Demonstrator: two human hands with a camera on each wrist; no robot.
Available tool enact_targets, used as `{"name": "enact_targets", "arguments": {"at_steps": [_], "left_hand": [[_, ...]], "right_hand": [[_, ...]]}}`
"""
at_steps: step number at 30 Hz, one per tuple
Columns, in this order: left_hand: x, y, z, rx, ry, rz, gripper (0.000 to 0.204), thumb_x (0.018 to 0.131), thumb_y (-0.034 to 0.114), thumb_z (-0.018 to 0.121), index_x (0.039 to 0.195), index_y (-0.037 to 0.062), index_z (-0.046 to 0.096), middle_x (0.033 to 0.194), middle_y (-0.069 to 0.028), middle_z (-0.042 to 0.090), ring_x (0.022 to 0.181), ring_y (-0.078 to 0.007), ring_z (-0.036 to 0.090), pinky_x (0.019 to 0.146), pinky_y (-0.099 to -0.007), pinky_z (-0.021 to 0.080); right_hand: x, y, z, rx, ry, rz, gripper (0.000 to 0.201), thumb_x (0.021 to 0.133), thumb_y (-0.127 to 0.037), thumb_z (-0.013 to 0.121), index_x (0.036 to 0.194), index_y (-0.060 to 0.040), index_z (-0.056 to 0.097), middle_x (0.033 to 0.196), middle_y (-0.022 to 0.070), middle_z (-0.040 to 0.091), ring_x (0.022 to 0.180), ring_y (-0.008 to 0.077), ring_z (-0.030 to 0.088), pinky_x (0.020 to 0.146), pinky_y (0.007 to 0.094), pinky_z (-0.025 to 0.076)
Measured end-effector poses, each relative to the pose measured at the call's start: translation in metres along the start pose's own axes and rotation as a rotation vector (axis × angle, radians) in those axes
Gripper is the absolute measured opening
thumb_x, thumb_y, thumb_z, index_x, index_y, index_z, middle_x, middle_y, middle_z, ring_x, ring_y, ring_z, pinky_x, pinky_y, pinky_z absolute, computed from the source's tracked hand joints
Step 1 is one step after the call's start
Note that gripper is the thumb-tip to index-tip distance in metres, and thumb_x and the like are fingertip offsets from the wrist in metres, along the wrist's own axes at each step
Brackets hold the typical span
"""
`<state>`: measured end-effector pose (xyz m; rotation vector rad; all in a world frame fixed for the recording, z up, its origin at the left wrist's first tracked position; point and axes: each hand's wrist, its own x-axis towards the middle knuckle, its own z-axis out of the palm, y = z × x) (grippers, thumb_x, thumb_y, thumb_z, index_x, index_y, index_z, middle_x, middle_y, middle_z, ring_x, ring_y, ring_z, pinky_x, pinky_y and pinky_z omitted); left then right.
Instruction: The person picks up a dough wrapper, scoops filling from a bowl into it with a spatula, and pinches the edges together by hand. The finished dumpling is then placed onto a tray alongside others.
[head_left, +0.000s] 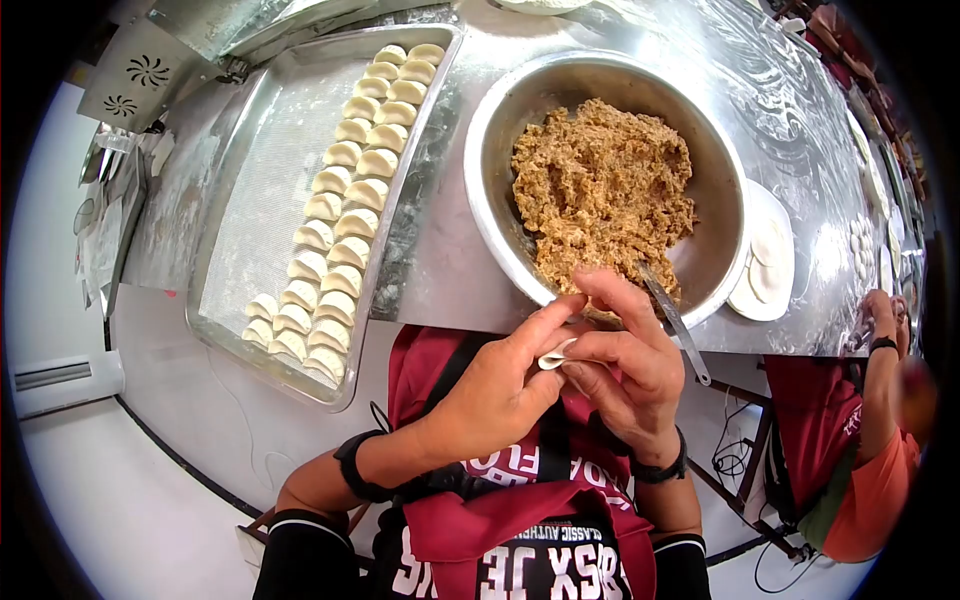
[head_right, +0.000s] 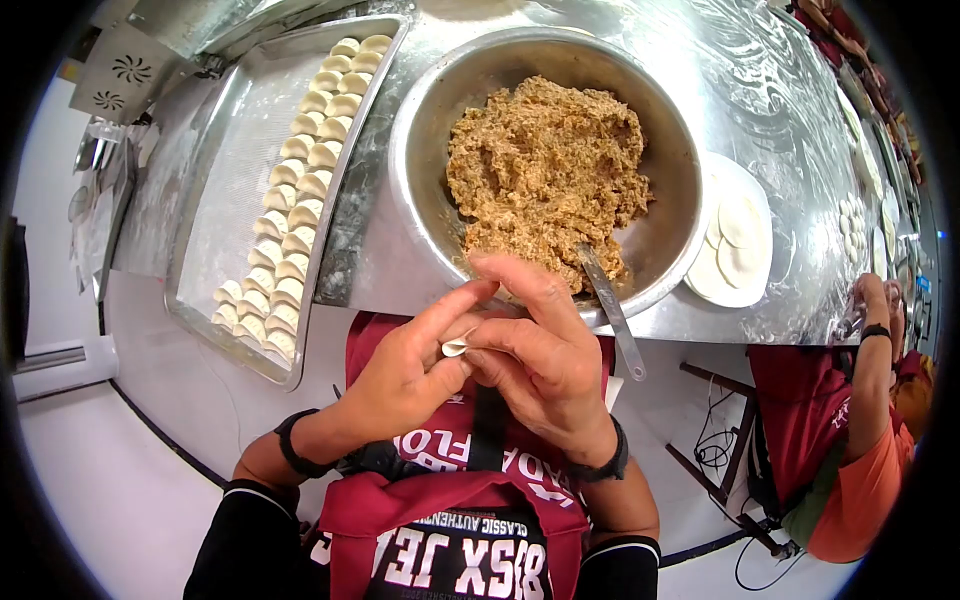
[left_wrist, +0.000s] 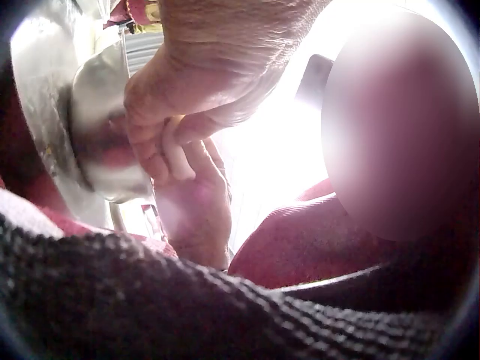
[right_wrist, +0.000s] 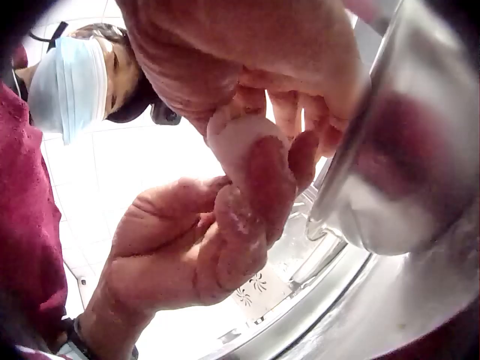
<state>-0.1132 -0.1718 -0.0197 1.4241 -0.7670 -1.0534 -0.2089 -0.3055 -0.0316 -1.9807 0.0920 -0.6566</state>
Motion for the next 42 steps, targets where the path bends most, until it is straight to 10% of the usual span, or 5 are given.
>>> {"name": "enact_targets", "arguments": {"at_steps": [8,17,42], "left_hand": [[0.002,-0.015,0.0,-0.796,-0.123,-0.211,0.041,0.093,0.007,0.043,0.131,-0.0027,0.034,0.126,-0.0137,0.046,0.116,-0.0205,0.049,0.096,-0.0364,0.042],[-0.001,-0.017,-0.005,-1.009,-0.177,-0.227,0.045,0.094,0.021,0.045,0.13,-0.0039,0.036,0.127,-0.0155,0.046,0.116,-0.0242,0.049,0.098,-0.0434,0.04],[0.0,-0.016,-0.004,-0.873,-0.143,-0.293,0.039,0.094,0.018,0.045,0.125,-0.0051,0.042,0.12,-0.0151,0.051,0.111,-0.023,0.053,0.096,-0.0399,0.043]], "right_hand": [[-0.007,0.004,0.003,0.242,0.191,0.092,0.017,0.07,-0.002,0.07,0.087,-0.0009,0.065,0.114,0.0202,0.056,0.102,0.0282,0.057,0.086,0.0323,0.044],[-0.006,0.0,-0.001,0.087,0.115,0.046,0.019,0.069,0.001,0.071,0.087,-0.0021,0.065,0.114,0.0205,0.056,0.101,0.0282,0.057,0.084,0.0314,0.045],[-0.004,0.0,0.002,0.082,0.096,0.015,0.017,0.067,0.0,0.07,0.083,-0.0016,0.063,0.108,0.0191,0.059,0.095,0.0289,0.058,0.079,0.0331,0.045]]}}
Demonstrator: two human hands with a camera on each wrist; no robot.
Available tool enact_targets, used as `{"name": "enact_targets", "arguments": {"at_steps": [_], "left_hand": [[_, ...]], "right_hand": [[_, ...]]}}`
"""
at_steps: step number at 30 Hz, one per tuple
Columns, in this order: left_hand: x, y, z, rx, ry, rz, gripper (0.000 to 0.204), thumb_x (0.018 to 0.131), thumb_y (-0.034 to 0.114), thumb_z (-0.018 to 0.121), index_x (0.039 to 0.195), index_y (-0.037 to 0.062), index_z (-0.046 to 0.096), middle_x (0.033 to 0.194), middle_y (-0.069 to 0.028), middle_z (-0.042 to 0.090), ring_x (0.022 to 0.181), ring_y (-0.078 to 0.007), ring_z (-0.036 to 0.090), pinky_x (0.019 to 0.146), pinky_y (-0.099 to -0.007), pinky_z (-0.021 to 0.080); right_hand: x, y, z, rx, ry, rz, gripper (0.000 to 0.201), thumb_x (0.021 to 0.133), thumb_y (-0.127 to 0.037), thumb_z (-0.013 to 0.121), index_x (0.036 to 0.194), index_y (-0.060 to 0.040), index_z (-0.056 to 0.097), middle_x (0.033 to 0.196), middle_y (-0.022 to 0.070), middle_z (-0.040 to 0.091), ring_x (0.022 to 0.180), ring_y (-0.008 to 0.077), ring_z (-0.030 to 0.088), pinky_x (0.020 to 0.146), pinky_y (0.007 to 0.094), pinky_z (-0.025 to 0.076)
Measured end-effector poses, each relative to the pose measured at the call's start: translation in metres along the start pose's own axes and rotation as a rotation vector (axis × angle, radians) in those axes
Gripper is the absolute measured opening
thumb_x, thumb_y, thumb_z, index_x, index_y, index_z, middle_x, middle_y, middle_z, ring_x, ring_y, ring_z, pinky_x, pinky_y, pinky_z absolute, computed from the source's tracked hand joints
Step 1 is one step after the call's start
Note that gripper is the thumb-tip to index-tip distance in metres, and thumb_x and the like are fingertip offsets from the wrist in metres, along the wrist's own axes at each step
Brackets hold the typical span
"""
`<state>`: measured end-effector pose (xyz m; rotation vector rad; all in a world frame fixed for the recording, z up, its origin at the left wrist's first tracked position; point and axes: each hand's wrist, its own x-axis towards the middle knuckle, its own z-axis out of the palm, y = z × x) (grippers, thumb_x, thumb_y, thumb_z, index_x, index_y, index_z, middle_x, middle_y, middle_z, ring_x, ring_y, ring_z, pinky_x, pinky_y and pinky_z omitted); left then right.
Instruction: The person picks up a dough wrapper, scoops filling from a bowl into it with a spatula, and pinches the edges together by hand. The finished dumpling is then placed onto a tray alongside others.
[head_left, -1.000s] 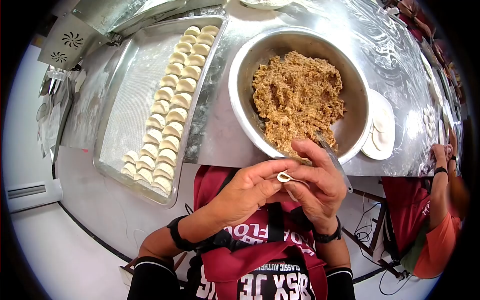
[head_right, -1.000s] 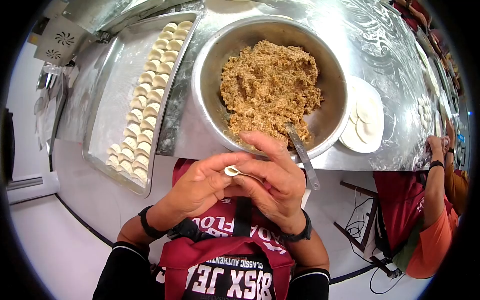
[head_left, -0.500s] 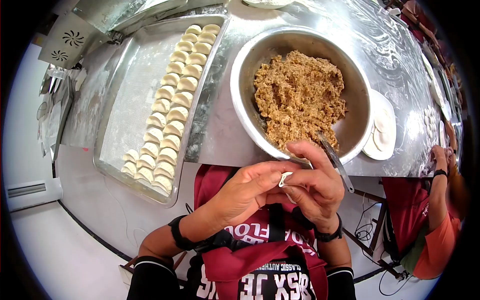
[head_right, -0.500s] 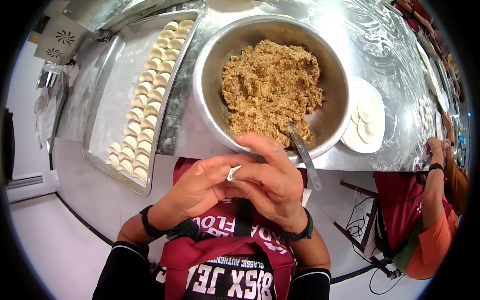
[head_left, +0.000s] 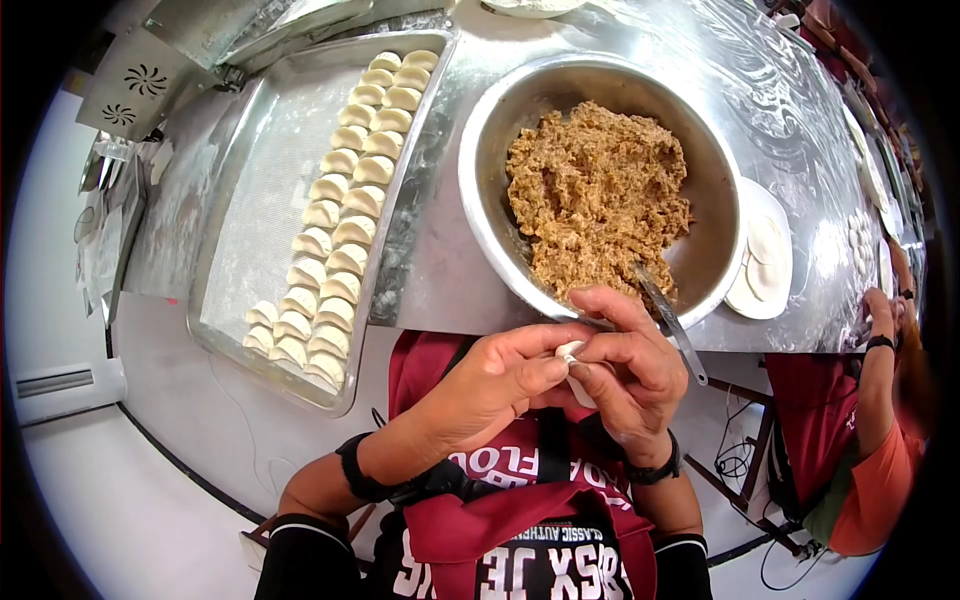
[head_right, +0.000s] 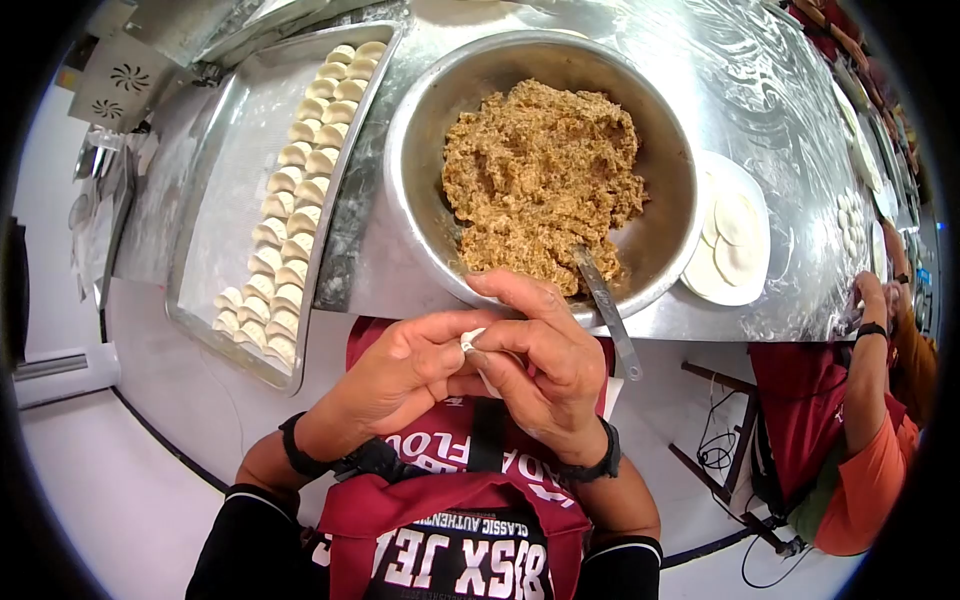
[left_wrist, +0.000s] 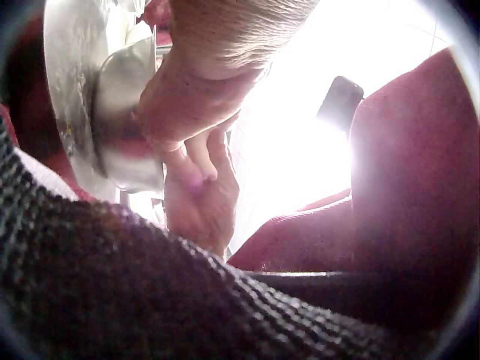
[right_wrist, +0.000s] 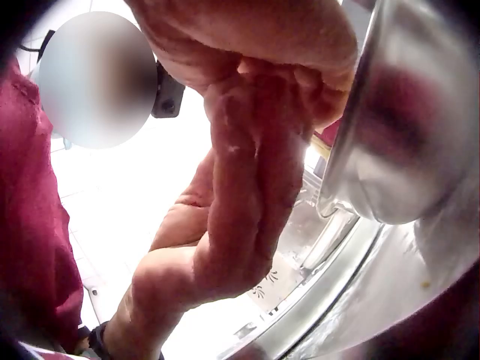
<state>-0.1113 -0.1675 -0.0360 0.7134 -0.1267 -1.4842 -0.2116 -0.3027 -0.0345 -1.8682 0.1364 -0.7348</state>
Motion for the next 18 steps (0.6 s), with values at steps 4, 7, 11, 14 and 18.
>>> {"name": "enact_targets", "arguments": {"at_steps": [4,7,11,14,18], "left_hand": [[0.001,0.0,-0.001,-0.058,-0.017,0.019,0.04,0.094,0.019,0.046,0.125,-0.0052,0.042,0.12,-0.0143,0.051,0.11,-0.0221,0.053,0.096,-0.0383,0.043],[0.002,-0.001,0.0,-0.044,0.007,0.031,0.041,0.094,0.023,0.047,0.125,-0.0046,0.043,0.114,-0.0121,0.054,0.102,-0.0189,0.056,0.087,-0.0337,0.048],[0.001,0.003,0.001,0.024,0.088,-0.015,0.047,0.096,0.033,0.039,0.124,-0.005,0.043,0.112,-0.0121,0.055,0.1,-0.0191,0.057,0.086,-0.0339,0.049],[0.0,0.001,-0.001,-0.012,0.001,-0.003,0.055,0.097,0.041,0.031,0.123,-0.0065,0.043,0.114,-0.014,0.054,0.104,-0.0219,0.056,0.089,-0.0364,0.047],[-0.002,0.0,-0.005,0.065,-0.031,-0.006,0.063,0.097,0.045,0.021,0.126,-0.0077,0.04,0.118,-0.0168,0.053,0.109,-0.0234,0.053,0.094,-0.0383,0.042]], "right_hand": [[0.002,0.0,0.0,-0.082,-0.017,-0.071,0.02,0.066,-0.002,0.072,0.085,-0.0019,0.063,0.108,0.0184,0.059,0.095,0.0288,0.058,0.079,0.033,0.046],[0.003,0.0,-0.002,-0.086,-0.053,-0.083,0.022,0.068,-0.008,0.073,0.086,-0.0004,0.063,0.11,0.0208,0.057,0.098,0.0303,0.058,0.082,0.0354,0.045],[0.004,-0.004,0.004,0.09,-0.032,0.042,0.03,0.066,-0.007,0.074,0.095,-0.0044,0.065,0.115,0.0176,0.054,0.102,0.0301,0.055,0.081,0.0345,0.045],[0.01,-0.003,-0.007,-0.011,-0.248,-0.06,0.032,0.066,-0.009,0.073,0.097,-0.0053,0.066,0.118,0.0162,0.053,0.105,0.0312,0.053,0.086,0.0372,0.043],[0.01,0.0,-0.009,0.007,-0.257,-0.072,0.021,0.07,-0.01,0.072,0.088,-0.0017,0.064,0.111,0.0198,0.057,0.105,0.0339,0.054,0.088,0.0398,0.042]]}}
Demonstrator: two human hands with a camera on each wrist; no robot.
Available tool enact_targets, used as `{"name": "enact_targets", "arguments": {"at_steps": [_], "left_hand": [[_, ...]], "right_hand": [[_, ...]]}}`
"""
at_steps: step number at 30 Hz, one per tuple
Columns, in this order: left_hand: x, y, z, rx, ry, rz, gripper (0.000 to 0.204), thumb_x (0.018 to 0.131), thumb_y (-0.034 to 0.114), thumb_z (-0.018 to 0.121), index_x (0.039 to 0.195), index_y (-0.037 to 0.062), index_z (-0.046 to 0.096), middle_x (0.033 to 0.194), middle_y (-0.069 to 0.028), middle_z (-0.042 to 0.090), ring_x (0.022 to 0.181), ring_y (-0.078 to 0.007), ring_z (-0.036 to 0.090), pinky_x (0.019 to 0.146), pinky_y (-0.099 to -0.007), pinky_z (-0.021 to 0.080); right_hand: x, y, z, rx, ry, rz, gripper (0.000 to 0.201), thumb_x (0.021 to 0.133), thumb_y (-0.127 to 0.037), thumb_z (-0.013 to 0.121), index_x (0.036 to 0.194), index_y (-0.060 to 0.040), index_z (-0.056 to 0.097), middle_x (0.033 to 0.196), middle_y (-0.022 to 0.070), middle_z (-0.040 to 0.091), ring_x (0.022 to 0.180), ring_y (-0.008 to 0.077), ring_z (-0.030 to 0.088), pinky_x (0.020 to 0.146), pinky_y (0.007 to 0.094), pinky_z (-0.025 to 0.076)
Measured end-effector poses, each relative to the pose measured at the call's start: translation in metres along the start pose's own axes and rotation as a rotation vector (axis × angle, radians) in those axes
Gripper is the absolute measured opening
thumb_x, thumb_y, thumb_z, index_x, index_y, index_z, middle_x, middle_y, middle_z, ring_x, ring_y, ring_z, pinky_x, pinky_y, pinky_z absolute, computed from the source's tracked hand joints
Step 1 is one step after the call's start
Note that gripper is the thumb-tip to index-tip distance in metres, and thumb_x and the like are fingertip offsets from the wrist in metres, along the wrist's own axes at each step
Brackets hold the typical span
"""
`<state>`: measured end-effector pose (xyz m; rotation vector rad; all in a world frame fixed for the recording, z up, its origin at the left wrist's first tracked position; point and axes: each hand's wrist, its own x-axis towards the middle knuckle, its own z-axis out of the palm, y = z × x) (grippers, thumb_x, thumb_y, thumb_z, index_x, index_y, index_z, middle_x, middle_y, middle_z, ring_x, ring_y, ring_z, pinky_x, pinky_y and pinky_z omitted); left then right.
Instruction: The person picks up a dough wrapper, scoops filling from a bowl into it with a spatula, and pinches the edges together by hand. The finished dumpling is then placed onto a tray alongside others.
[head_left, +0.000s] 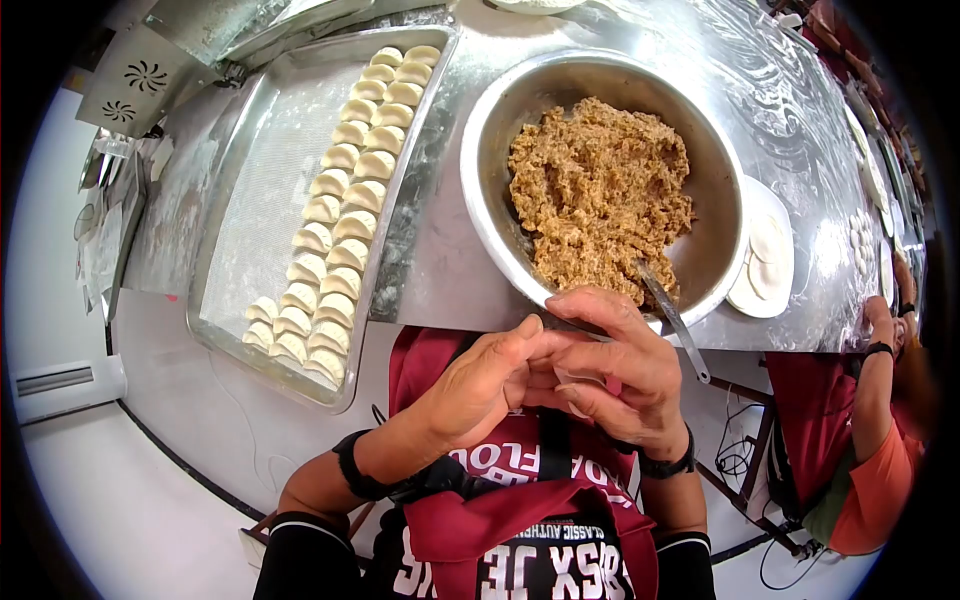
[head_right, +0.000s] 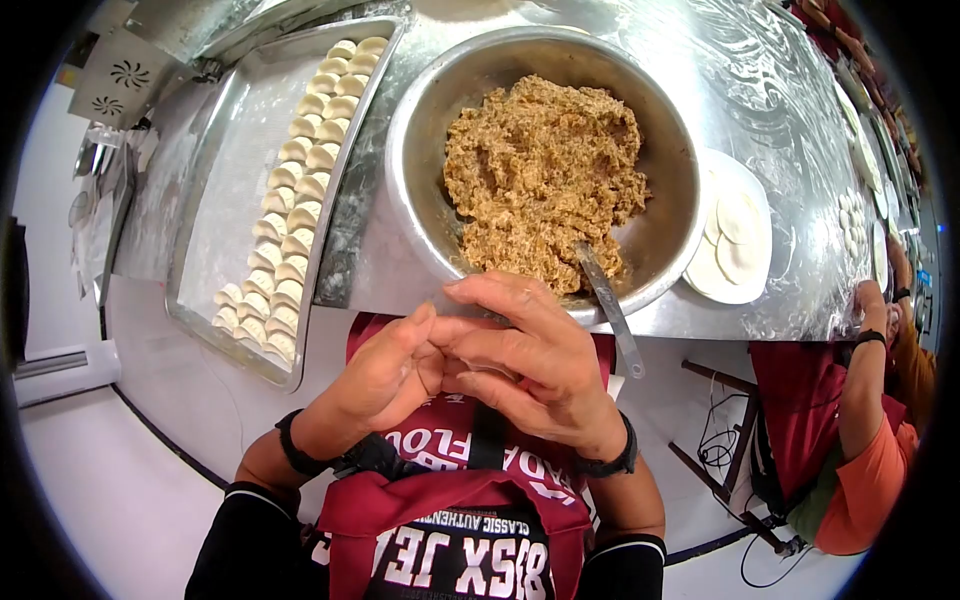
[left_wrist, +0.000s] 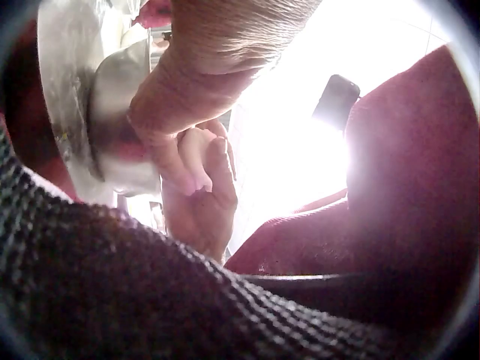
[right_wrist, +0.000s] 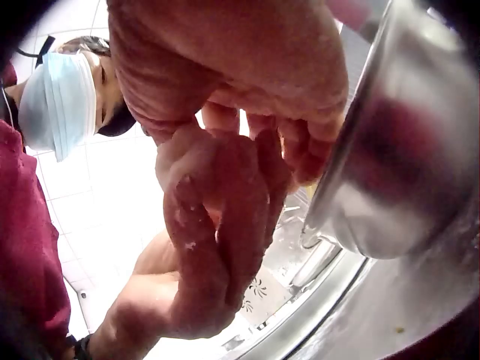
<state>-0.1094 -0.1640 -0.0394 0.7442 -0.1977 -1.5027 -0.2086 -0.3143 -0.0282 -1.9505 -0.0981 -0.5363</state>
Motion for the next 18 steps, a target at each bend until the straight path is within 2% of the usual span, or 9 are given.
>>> {"name": "enact_targets", "arguments": {"at_steps": [5,8,11,14,17,18], "left_hand": [[0.002,0.001,0.003,0.008,0.015,-0.002,0.065,0.097,0.047,0.021,0.126,-0.0083,0.04,0.118,-0.0175,0.052,0.11,-0.0249,0.053,0.095,-0.0399,0.042],[0.001,0.005,0.011,0.032,0.063,-0.012,0.065,0.096,0.047,0.021,0.126,-0.0085,0.039,0.118,-0.0175,0.052,0.11,-0.0248,0.052,0.096,-0.0403,0.041],[0.002,0.004,0.007,0.023,0.007,0.003,0.065,0.096,0.047,0.023,0.127,-0.0088,0.038,0.12,-0.0174,0.051,0.111,-0.0246,0.051,0.096,-0.0393,0.04],[-0.001,0.002,0.004,0.033,0.008,0.031,0.062,0.096,0.045,0.026,0.126,-0.0088,0.039,0.121,-0.0165,0.05,0.112,-0.024,0.051,0.097,-0.0375,0.04],[-0.001,0.001,-0.001,0.072,-0.054,0.044,0.061,0.096,0.044,0.029,0.126,-0.0089,0.038,0.121,-0.0155,0.05,0.112,-0.0231,0.05,0.097,-0.0358,0.04],[-0.001,0.0,0.002,0.071,-0.034,0.051,0.059,0.097,0.042,0.029,0.126,-0.0088,0.039,0.119,-0.0156,0.05,0.11,-0.0221,0.052,0.095,-0.0355,0.041]], "right_hand": [[-0.006,0.001,0.003,0.01,0.07,0.049,0.016,0.068,-0.003,0.068,0.083,-0.003,0.064,0.107,0.0144,0.059,0.102,0.0321,0.055,0.086,0.0391,0.042],[-0.005,-0.002,0.004,-0.039,0.103,0.007,0.013,0.068,-0.001,0.068,0.08,-0.0023,0.062,0.106,0.0142,0.06,0.1,0.0315,0.056,0.085,0.0382,0.043],[-0.007,0.003,0.007,-0.06,0.121,0.012,0.015,0.068,-0.002,0.069,0.082,-0.0014,0.063,0.107,0.0149,0.06,0.101,0.0304,0.056,0.085,0.0371,0.044],[-0.002,-0.013,0.015,0.085,0.231,0.201,0.017,0.07,-0.007,0.072,0.083,-0.0012,0.065,0.105,0.0174,0.061,0.103,0.0313,0.056,0.088,0.0395,0.043],[-0.003,-0.014,0.012,0.107,0.179,0.196,0.019,0.069,-0.01,0.073,0.084,-0.0015,0.066,0.107,0.0176,0.06,0.103,0.0307,0.056,0.089,0.0387,0.043],[-0.005,-0.008,0.01,0.103,0.14,0.113,0.021,0.068,-0.009,0.073,0.085,-0.0012,0.065,0.108,0.0171,0.06,0.103,0.0304,0.056,0.088,0.0378,0.044]]}}
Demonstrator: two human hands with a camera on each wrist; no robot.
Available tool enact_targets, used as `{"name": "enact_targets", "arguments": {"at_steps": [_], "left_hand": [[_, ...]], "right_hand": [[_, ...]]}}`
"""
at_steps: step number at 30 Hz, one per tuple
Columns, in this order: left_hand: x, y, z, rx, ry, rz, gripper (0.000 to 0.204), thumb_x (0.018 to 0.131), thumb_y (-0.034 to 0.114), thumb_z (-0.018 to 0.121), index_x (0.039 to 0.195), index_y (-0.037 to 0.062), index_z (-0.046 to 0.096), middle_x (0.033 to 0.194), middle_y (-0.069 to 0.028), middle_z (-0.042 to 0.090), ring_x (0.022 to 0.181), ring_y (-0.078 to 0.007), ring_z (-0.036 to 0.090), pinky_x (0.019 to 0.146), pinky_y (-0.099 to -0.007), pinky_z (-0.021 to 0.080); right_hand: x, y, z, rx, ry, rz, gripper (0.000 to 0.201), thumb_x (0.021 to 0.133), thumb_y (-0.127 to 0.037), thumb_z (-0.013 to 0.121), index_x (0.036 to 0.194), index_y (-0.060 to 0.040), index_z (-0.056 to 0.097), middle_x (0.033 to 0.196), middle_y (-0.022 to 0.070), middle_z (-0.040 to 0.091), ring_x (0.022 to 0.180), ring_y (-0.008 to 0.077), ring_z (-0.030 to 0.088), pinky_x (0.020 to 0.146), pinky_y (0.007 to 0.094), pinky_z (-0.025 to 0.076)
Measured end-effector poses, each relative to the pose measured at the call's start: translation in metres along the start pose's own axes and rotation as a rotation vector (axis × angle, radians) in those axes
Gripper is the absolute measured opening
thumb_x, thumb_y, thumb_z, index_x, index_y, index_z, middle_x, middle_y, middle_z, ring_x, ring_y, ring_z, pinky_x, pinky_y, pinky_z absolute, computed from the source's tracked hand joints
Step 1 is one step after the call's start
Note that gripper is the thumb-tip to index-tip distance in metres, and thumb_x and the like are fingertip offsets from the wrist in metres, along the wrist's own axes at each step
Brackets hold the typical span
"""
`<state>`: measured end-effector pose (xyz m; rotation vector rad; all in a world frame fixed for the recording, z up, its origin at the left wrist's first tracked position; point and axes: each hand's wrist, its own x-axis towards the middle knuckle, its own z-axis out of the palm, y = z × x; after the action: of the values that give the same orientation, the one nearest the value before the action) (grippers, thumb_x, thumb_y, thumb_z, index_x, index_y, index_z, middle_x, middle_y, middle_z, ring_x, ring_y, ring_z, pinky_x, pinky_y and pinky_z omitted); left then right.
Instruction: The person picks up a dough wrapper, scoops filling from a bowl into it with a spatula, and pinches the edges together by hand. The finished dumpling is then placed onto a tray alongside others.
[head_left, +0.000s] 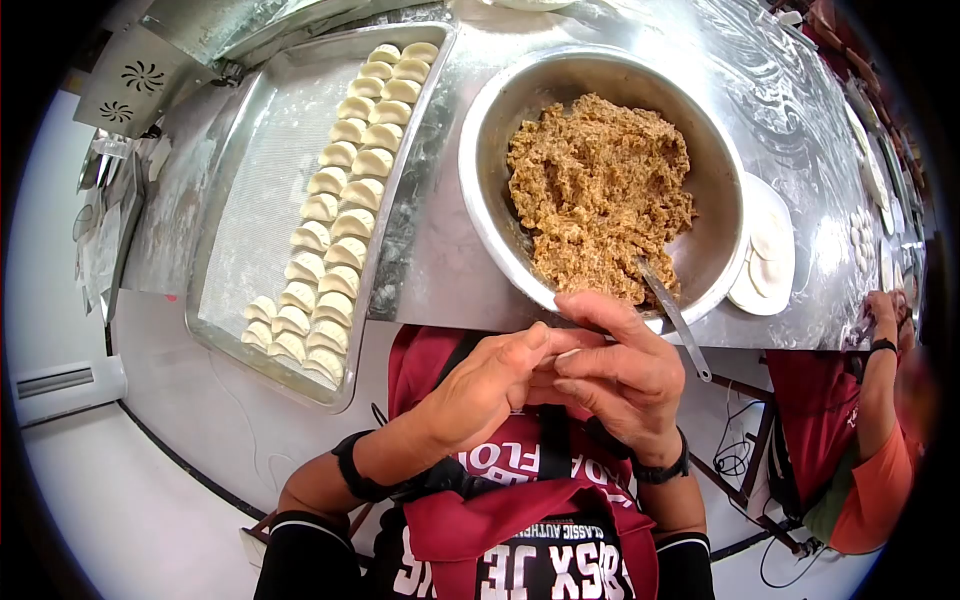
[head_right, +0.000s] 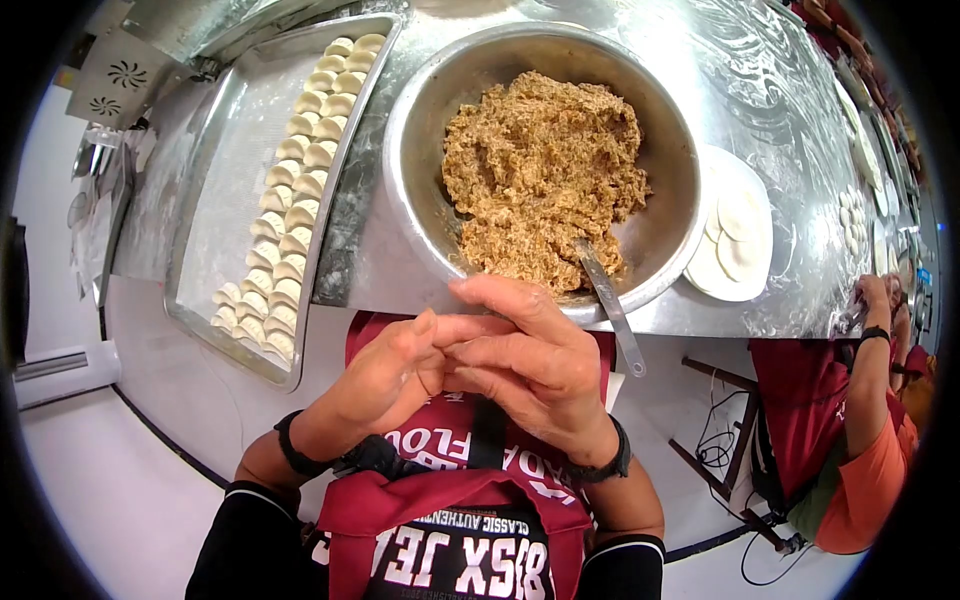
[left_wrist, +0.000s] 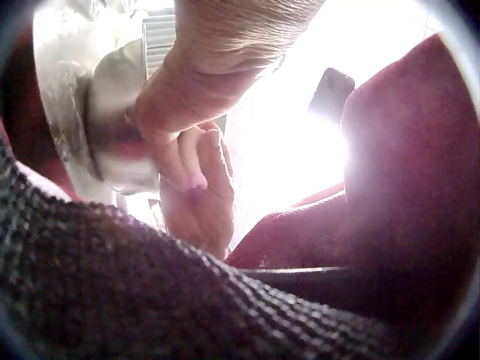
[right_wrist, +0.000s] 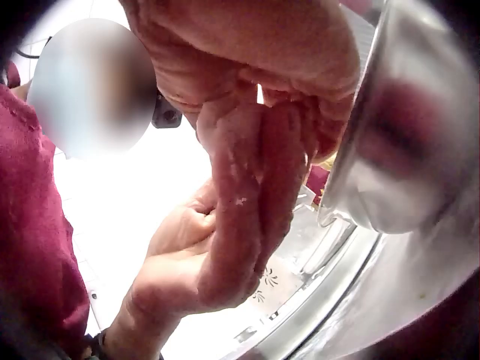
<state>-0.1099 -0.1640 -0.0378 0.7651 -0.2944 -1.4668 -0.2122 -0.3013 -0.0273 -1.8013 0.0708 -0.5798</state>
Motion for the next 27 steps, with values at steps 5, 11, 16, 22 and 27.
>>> {"name": "enact_targets", "arguments": {"at_steps": [5,11,16,22,27], "left_hand": [[-0.001,0.003,0.008,0.011,0.015,0.036,0.056,0.097,0.039,0.029,0.126,-0.0084,0.038,0.117,-0.0159,0.051,0.105,-0.0203,0.054,0.091,-0.035,0.045],[-0.002,0.004,0.011,-0.048,0.025,0.048,0.053,0.098,0.037,0.03,0.126,-0.0066,0.038,0.118,-0.0148,0.05,0.107,-0.0207,0.053,0.092,-0.0359,0.044],[0.003,-0.002,0.006,-0.145,-0.02,0.016,0.048,0.097,0.034,0.034,0.125,-0.0049,0.04,0.117,-0.0113,0.049,0.106,-0.018,0.052,0.09,-0.033,0.044],[0.003,0.001,0.004,-0.162,-0.038,0.032,0.046,0.095,0.035,0.039,0.122,-0.0018,0.041,0.117,-0.01,0.049,0.107,-0.017,0.05,0.091,-0.0322,0.042],[0.009,0.006,0.012,-0.207,0.002,0.022,0.047,0.094,0.036,0.041,0.123,-0.0002,0.041,0.118,-0.0113,0.049,0.109,-0.0178,0.05,0.094,-0.0321,0.04]], "right_hand": [[-0.001,0.015,-0.008,-0.052,-0.093,-0.164,0.027,0.066,-0.008,0.074,0.089,-0.0006,0.065,0.113,0.0167,0.057,0.103,0.0296,0.056,0.084,0.036,0.045],[0.0,-0.004,0.005,0.109,0.086,0.071,0.023,0.066,-0.009,0.074,0.087,-0.0023,0.067,0.113,0.0176,0.057,0.106,0.0303,0.055,0.086,0.036,0.044],[-0.001,0.009,-0.007,-0.072,-0.098,-0.151,0.022,0.068,-0.006,0.072,0.09,-0.0039,0.068,0.121,0.0188,0.052,0.106,0.0278,0.055,0.083,0.0328,0.046],[-0.002,-0.009,0.0,0.091,0.037,0.071,0.022,0.068,-0.003,0.072,0.09,-0.0025,0.067,0.118,0.0189,0.053,0.104,0.027,0.055,0.081,0.0319,0.048],[0.0,-0.003,-0.003,-0.043,0.018,-0.034,0.023,0.069,-0.002,0.072,0.092,-0.0028,0.067,0.119,0.019,0.052,0.101,0.0268,0.057,0.079,0.0316,0.049]]}}
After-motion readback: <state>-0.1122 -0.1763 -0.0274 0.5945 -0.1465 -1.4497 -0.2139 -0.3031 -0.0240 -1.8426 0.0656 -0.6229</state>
